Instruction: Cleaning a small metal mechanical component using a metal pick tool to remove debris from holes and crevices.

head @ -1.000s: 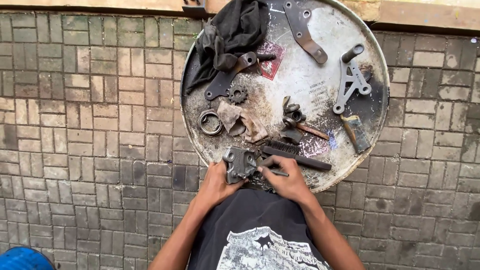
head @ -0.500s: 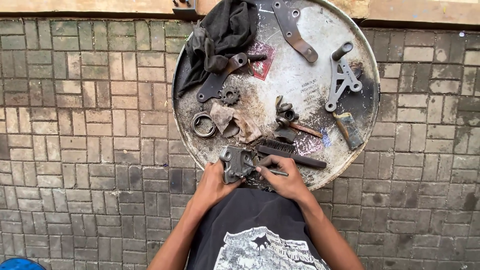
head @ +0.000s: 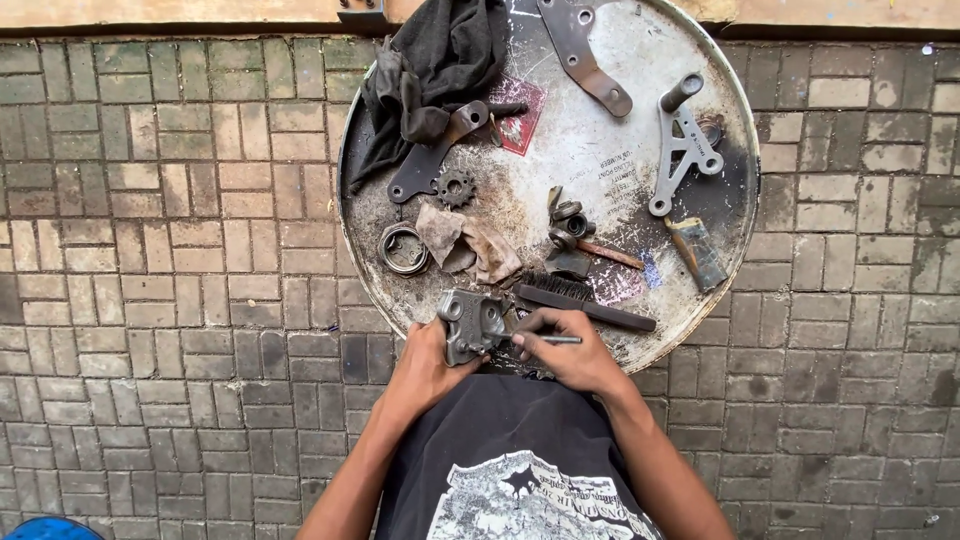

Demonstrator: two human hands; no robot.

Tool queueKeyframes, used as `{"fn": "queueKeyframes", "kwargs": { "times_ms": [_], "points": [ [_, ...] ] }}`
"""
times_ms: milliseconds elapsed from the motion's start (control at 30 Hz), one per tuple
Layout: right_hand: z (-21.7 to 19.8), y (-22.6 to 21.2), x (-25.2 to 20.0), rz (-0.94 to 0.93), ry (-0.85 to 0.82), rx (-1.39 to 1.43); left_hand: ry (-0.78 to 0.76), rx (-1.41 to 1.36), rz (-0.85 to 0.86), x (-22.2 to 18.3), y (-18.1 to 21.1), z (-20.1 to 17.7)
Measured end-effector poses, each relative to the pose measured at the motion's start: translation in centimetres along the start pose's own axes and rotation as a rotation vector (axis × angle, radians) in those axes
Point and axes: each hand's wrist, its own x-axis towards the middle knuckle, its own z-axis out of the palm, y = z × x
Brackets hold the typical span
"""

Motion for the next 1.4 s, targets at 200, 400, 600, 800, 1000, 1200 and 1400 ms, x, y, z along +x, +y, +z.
{"fn": "queueKeyframes", "kwargs": {
  "times_ms": [200, 400, 600, 800, 1000, 1200, 1400],
  "points": [
    [0.2, -1.7, 0.1, 0.052, -0.006, -0.003, -0.026, 0.031, -0.063, 0.0, -0.2, 0.5],
    [0.0, -1.4, -0.1, 0.044, -0.018, -0.008, -0.036, 0.113, -0.045, -0.2, -0.2, 0.4],
    [-0.8, -0.9, 0.7, 0.038, 0.024, -0.195, -0.039, 0.156, -0.003, -0.5, -0.4, 0.3],
    [-0.6, -1.2, 0.3, 0.12, 0.032, -0.193, -0.025, 0.217, 0.067, -0.5, -2.0, 1.2],
    [-1.3, -0.5, 1.7, 0.055, 0.047, -0.263, -0.044, 0.238, 0.062, -0.5, -2.6, 1.5],
    [-0.7, -1.9, 1.5, 0.047, 0.075, -0.339, -0.037, 0.247, 0.096, -0.4, -1.9, 1.1],
    [-1.1, -2.3, 1.5, 0.086, 0.044, -0.362, -0.049, 0.241, 0.101, -0.3, -2.9, 1.5]
  ]
}}
